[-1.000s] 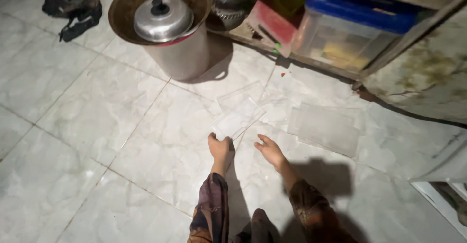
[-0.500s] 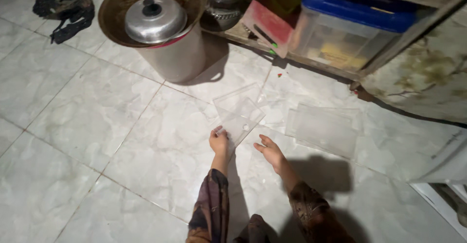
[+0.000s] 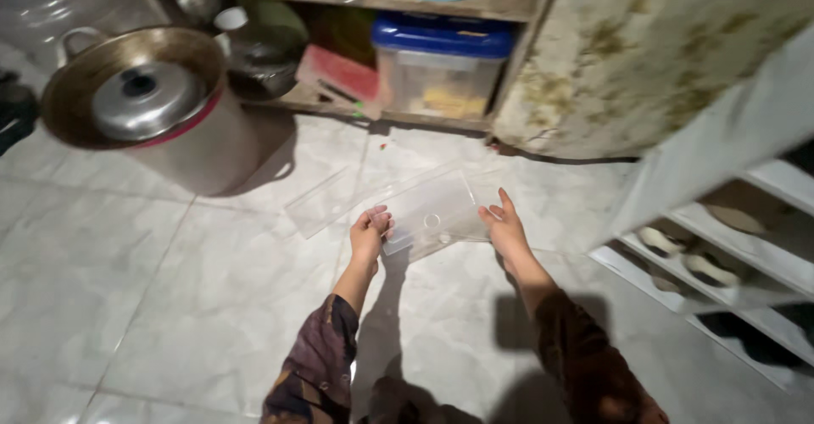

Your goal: The person assembles a modular shoe cabinet by inserting clear plastic drawer fronts into the white frame. They pick up each drawer front from the floor, align it with the frame, and push it into place, repeating this for multiple compartments.

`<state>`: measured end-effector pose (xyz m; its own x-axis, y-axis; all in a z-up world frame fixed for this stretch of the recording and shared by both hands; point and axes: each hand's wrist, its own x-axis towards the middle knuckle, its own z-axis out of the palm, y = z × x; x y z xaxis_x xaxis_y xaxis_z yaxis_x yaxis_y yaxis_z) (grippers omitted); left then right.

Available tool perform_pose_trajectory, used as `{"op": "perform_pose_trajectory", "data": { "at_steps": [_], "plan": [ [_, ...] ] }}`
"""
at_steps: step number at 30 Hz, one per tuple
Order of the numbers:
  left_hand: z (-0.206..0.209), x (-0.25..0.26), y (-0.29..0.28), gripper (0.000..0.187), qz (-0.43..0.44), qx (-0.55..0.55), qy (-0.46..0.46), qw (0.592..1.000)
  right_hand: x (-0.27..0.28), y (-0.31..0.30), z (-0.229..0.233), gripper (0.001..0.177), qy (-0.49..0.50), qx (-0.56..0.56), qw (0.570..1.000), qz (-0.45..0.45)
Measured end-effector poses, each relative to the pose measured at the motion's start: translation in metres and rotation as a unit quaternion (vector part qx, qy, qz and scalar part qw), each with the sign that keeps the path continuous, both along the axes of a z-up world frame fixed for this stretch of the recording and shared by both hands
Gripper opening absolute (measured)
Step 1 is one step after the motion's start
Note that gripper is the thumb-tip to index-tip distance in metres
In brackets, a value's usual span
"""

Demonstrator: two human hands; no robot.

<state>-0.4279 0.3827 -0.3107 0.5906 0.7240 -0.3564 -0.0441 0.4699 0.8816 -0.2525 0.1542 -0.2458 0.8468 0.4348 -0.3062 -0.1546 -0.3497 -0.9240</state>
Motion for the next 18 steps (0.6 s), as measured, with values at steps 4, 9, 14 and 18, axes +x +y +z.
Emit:
{"op": "perform_pose_trajectory", "data": {
  "at_steps": [4, 9, 14, 18],
  "plan": [
    [0.044, 0.044, -0.034, 0.024, -0.077, 0.036, 0.000, 0.996, 0.020, -0.063, 0.049, 0.079, 0.003, 0.025, 1.000, -0.017],
    [0.092, 0.089, -0.076, 0.022, -0.151, 0.102, -0.022, 0.983, 0.035, -0.135, 0.084, 0.075, -0.052, 0.036, 0.997, -0.039],
    [0.146, 0.128, -0.136, 0.026, -0.221, 0.153, -0.033, 0.963, 0.043, -0.206, 0.112, 0.053, -0.103, 0.030, 0.992, -0.064],
    [0.173, 0.156, -0.202, 0.034, -0.240, 0.201, -0.050, 0.948, 0.051, -0.263, 0.132, 0.041, -0.144, 0.038, 0.982, -0.113]
  ]
}}
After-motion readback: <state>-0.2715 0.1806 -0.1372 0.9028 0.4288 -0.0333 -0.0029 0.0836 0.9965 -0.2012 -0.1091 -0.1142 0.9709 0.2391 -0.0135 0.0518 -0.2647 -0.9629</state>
